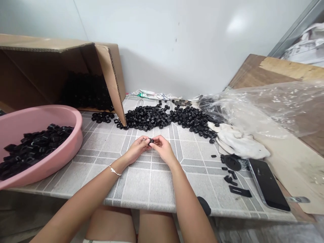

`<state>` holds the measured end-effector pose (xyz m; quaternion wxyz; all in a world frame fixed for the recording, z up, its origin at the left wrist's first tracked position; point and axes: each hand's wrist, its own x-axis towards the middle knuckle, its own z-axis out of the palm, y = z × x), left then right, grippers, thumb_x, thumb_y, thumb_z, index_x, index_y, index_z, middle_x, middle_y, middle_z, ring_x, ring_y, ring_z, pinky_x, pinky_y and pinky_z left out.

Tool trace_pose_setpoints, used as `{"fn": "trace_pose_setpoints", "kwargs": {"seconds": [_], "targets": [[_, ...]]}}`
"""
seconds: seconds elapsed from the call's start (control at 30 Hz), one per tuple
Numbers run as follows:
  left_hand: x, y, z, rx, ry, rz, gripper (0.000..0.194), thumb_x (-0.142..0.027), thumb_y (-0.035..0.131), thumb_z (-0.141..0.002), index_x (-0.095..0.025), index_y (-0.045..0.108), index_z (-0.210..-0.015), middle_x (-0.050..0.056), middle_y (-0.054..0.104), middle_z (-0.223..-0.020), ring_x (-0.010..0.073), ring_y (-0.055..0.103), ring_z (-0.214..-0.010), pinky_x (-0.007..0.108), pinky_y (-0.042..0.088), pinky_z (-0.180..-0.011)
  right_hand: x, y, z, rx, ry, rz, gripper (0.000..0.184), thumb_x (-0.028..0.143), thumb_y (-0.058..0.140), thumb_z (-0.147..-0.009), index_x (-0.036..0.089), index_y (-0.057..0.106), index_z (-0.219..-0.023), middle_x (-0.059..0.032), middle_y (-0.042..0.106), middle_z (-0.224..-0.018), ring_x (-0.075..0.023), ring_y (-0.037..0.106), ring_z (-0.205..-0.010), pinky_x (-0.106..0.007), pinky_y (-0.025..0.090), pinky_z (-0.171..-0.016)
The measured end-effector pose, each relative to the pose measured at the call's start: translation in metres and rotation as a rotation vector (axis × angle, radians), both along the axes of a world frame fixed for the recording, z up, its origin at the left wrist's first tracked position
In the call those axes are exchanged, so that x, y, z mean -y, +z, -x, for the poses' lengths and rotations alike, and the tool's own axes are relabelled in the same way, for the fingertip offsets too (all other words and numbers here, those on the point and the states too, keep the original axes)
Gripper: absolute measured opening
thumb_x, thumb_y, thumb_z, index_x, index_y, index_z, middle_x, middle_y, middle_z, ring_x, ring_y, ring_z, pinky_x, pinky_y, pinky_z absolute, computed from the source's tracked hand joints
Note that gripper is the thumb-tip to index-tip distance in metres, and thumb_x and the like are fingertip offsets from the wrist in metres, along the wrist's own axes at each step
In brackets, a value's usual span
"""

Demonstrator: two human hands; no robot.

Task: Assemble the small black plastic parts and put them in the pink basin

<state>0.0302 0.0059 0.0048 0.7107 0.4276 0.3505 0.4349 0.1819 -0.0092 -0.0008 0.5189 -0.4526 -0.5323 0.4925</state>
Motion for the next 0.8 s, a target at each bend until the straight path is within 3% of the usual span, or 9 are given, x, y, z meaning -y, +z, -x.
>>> {"fn": "trace_pose_setpoints", "kwargs": {"seconds": [0.33,0.5,0.8], "targets": [[-0.001,-0.006,0.002,0.003,-0.037,-0.005,0.046,-0.046,0.077,-0.068,-0.014,0.053,-0.09,0.004,0.066,-0.079,0.0127,0.062,-0.071,0.028,0.046,-0.073,0.002,0.005,-0.007,0.047,0.008,0.001,0.032,0.046,0.07,-0.07,0.021,0.066,-0.09,-0.0052,0.07,-0.091,-0.0203,0.064,-0.085,-0.038,0.052,-0.082],[-0.001,-0.005,0.002,0.008,-0.033,0.0,0.045,-0.047,0.076,-0.068,-0.014,0.054,-0.089,0.004,0.067,-0.08,0.014,0.064,-0.074,0.03,0.048,-0.075,0.0,0.001,-0.008,0.097,-0.055,-0.025,0.033,0.044,0.071,-0.069,0.02,0.067,-0.092,-0.006,0.072,-0.092,-0.0212,0.065,-0.086,-0.039,0.051,-0.085],[-0.006,-0.014,0.002,-0.005,0.001,0.031,0.047,-0.04,0.085,-0.058,-0.012,0.054,-0.081,0.003,0.068,-0.077,0.013,0.066,-0.072,0.032,0.051,-0.081,-0.003,-0.009,-0.006,0.106,-0.044,-0.03,0.028,0.043,0.07,-0.068,0.02,0.069,-0.085,-0.0061,0.073,-0.088,-0.0218,0.066,-0.083,-0.04,0.051,-0.084]]}}
